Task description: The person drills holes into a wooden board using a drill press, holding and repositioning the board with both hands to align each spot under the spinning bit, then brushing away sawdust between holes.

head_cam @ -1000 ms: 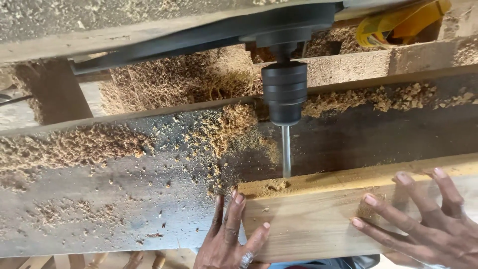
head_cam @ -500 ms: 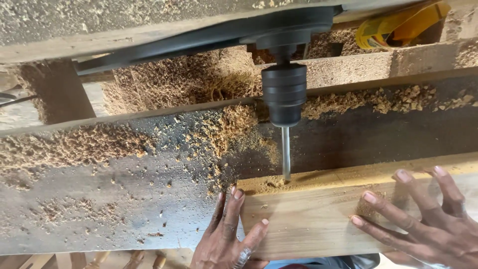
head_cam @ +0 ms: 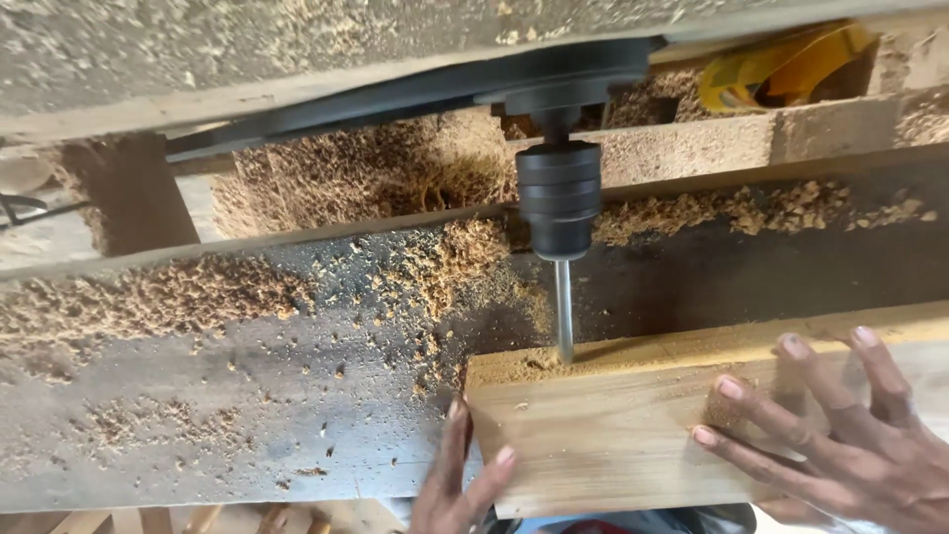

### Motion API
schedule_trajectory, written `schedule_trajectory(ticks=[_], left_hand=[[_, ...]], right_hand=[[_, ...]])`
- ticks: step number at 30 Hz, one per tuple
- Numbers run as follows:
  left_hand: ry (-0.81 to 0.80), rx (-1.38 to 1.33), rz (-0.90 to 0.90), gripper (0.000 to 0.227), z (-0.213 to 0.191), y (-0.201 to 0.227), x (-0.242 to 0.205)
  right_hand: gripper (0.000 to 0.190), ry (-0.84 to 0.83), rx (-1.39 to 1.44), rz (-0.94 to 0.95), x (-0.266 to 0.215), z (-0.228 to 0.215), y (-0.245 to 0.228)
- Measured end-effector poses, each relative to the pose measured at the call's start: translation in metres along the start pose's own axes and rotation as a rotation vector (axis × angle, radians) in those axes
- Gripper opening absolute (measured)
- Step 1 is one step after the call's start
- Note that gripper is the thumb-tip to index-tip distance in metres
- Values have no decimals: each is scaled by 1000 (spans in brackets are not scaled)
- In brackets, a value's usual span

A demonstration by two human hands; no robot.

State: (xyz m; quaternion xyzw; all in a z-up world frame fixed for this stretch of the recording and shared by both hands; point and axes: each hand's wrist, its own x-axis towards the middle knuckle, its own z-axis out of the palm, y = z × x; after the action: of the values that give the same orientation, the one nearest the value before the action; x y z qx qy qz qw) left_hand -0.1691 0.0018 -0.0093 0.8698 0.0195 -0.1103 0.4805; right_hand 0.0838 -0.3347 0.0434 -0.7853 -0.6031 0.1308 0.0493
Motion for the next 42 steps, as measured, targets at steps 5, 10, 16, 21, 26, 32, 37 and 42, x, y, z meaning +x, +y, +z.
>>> schedule_trajectory(ticks=[5, 10, 16, 21, 26, 32, 37, 42], left_hand=[[401, -1033, -776, 86, 77, -4, -18], [815, -779, 146, 69, 81, 6, 16], [1075, -717, 20, 49, 74, 37, 44], [1080, -658, -60, 32, 74, 38, 38], [1129, -499, 5, 35, 66, 43, 45], [1048, -605, -100, 22, 55, 50, 48], [1064, -528, -78, 20, 52, 51, 53], [1053, -576, -92, 20, 49, 54, 53]], right_hand=[[90, 87, 120, -62, 22, -14, 2], [98, 10, 100, -63, 28, -21, 2], [92, 29, 115, -46, 21, -18, -1], [73, 98, 149, 104, -14, -4, -21], [64, 228, 120, 273, -46, 19, -38], [67, 287, 23, 257, -41, 17, -41], [69, 316, -50, 230, -33, 14, -40], [68, 342, -74, 240, -32, 15, -41]])
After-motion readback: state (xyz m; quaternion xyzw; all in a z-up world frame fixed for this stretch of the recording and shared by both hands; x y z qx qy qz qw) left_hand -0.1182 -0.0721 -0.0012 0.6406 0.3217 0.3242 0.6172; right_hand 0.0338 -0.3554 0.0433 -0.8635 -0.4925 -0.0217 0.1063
